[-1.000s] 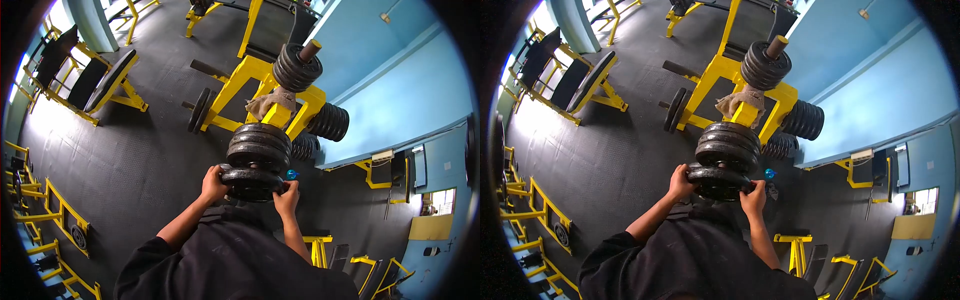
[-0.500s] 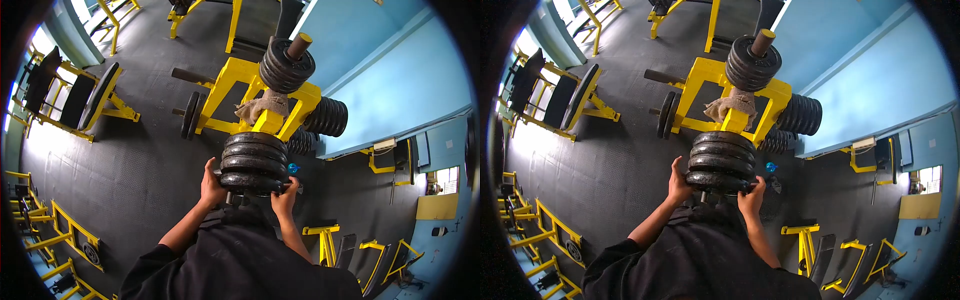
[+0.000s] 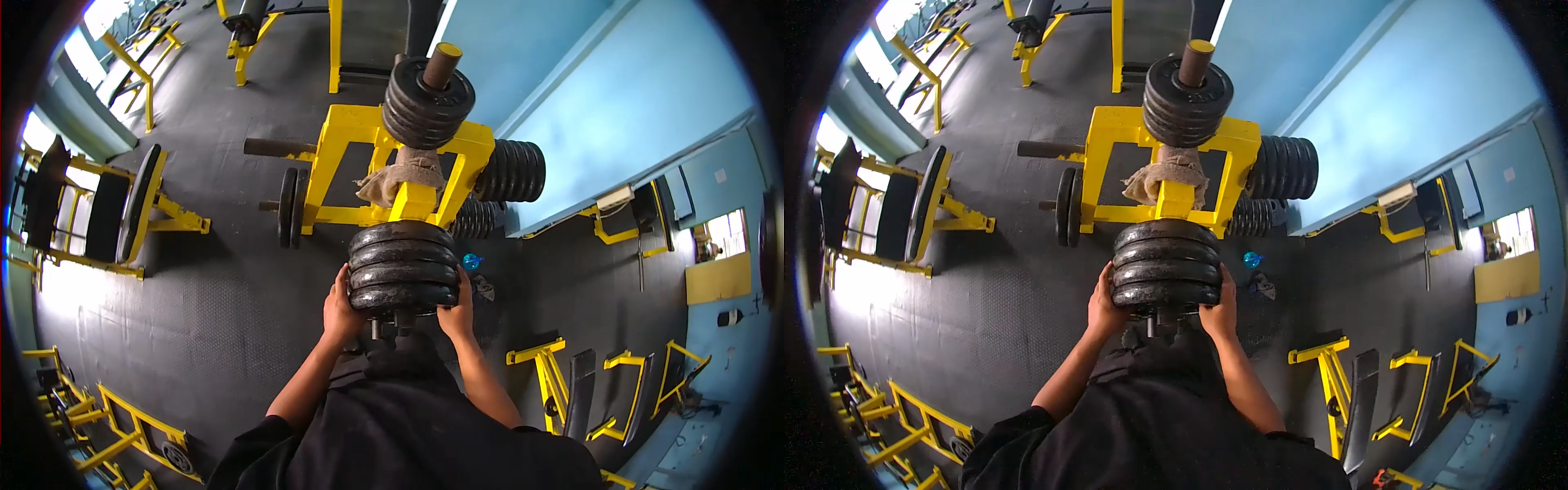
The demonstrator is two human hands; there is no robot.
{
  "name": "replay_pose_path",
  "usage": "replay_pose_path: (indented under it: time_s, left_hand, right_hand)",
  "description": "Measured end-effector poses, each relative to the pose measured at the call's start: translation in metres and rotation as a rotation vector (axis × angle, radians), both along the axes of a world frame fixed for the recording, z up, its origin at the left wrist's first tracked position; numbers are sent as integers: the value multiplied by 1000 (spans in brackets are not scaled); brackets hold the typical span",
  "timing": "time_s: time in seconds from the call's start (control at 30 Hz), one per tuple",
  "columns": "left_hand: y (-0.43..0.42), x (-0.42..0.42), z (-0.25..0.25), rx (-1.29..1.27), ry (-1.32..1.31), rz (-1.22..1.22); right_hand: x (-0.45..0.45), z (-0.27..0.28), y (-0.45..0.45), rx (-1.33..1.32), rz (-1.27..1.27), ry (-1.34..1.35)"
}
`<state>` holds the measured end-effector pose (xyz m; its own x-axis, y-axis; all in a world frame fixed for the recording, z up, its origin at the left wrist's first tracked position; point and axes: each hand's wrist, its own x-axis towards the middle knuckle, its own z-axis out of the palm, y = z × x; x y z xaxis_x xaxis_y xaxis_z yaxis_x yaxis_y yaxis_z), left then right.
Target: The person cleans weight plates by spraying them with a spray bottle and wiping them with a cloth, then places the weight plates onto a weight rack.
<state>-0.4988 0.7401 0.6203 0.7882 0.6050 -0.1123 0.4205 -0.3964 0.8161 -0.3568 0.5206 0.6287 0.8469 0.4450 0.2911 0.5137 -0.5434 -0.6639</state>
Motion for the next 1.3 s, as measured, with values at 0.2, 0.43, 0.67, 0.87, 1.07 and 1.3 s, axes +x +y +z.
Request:
replay_pose_path:
  time_s: [0.2,0.43,0.67,0.87,1.07,1.3]
  left_hand:
    - [0,-3,-5,10,-72,6]
    - [-20,-18,-59,-190,-210,111]
    - [-77,-66,-150,-210,-38,359]
    - [-192,-65,-152,-529,378,215]
    - [-279,-42,-163,-488,458,67]
    - [-340,7,-114,-478,299,-42]
  right_hand:
    - [0,2,-2,-13,-4,103]
    - [-7,2,-9,-59,-106,141]
    - [-67,-36,-120,-14,-25,351]
    - [-187,-159,-369,-235,-396,828]
    - [-298,-266,-616,-484,-494,766]
    - [-215,-146,-644,-292,-828,1014]
